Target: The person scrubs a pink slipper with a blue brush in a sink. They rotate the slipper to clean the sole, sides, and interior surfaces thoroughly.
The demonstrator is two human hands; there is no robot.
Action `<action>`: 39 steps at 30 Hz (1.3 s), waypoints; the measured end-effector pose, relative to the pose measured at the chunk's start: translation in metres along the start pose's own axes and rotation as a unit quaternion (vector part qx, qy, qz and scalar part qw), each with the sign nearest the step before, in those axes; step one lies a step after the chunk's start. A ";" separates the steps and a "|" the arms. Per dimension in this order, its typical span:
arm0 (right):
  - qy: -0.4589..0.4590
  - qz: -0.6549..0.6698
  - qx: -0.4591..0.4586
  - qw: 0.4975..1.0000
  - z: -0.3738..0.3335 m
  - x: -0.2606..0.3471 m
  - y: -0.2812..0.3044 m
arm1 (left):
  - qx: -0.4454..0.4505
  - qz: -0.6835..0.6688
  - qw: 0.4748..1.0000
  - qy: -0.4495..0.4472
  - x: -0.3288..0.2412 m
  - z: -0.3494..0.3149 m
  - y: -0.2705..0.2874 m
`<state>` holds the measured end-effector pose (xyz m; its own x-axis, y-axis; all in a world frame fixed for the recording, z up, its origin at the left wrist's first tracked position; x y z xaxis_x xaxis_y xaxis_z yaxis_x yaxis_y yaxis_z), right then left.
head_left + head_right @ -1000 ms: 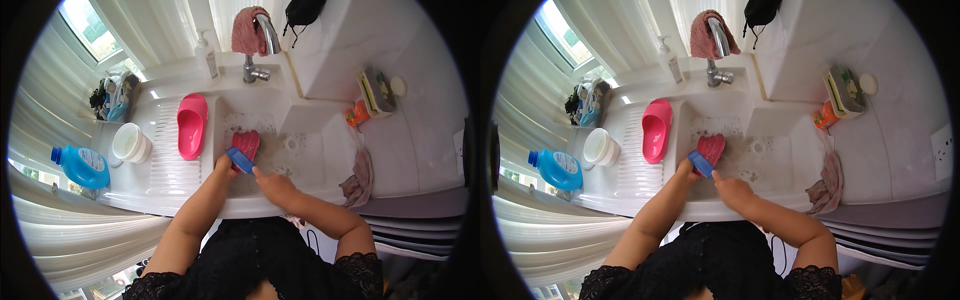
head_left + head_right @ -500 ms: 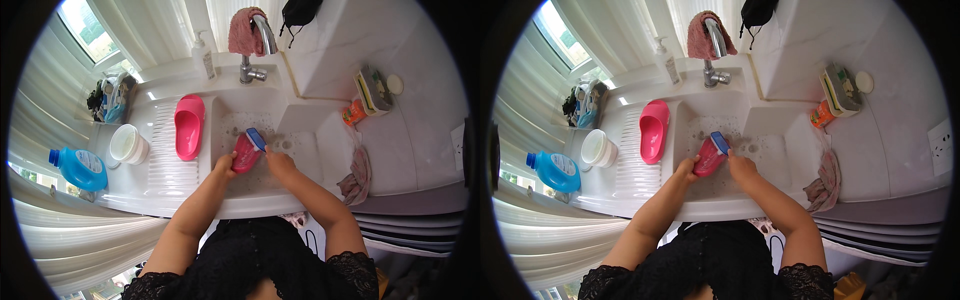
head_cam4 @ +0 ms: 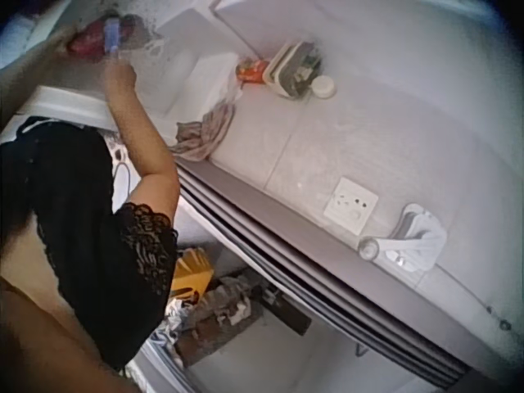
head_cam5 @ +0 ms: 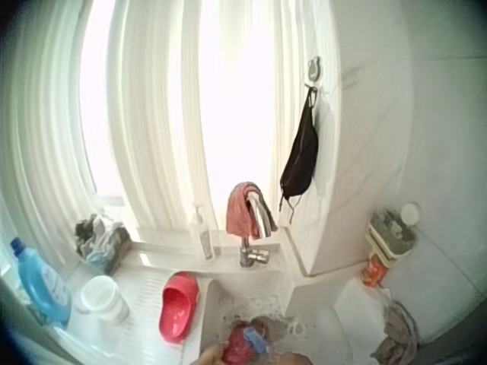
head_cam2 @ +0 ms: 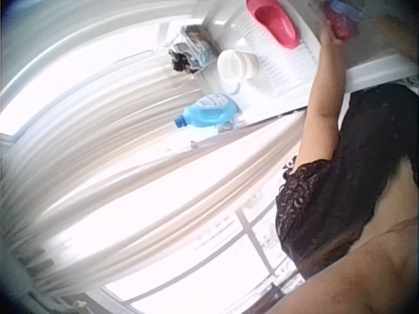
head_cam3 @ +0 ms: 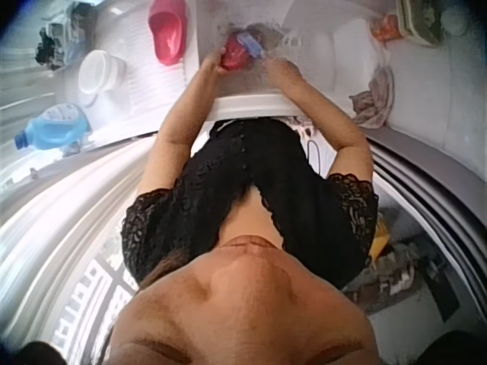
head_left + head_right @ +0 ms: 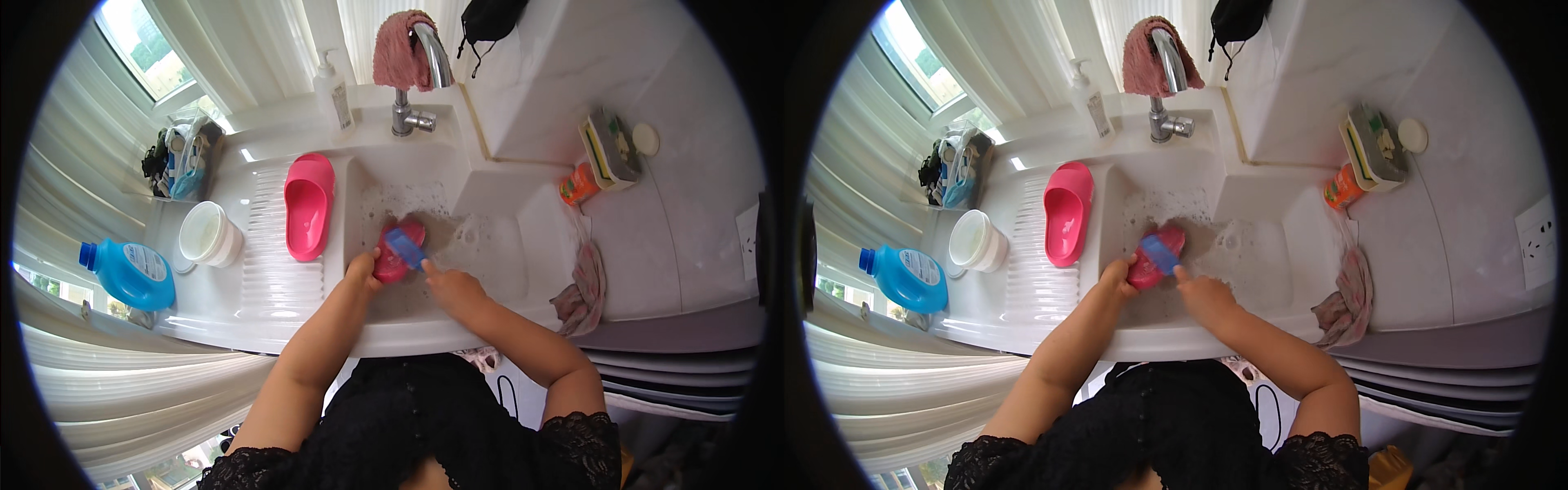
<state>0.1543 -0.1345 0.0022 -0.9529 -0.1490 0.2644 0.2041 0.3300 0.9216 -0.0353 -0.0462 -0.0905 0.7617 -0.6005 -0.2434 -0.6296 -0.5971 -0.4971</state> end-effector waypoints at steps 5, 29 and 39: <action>-0.107 -0.011 -0.006 0.994 0.033 -0.051 -0.033 | 0.010 0.015 1.000 0.013 0.003 0.018 0.006; 0.045 0.057 -0.052 0.996 0.007 0.027 -0.002 | 0.184 0.029 0.980 0.067 -0.001 -0.040 -0.017; 0.084 0.014 -0.052 0.995 -0.006 0.042 0.000 | 0.163 -0.007 0.981 0.108 -0.006 -0.011 -0.003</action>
<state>0.1158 -0.1466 0.0154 -0.8971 -0.2986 0.3255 0.2602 0.2384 0.9357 -0.0399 -0.0465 -0.0777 0.6971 -0.7135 -0.0705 -0.5106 -0.4250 -0.7474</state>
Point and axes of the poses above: each hand's wrist, its own z-axis towards the middle knuckle, its own y-axis out of the back of the hand, x = y × z, the point moved 1 cm from there along z, towards the middle knuckle, and after that the axes turned 8 degrees about -z, right-handed, at the moved point
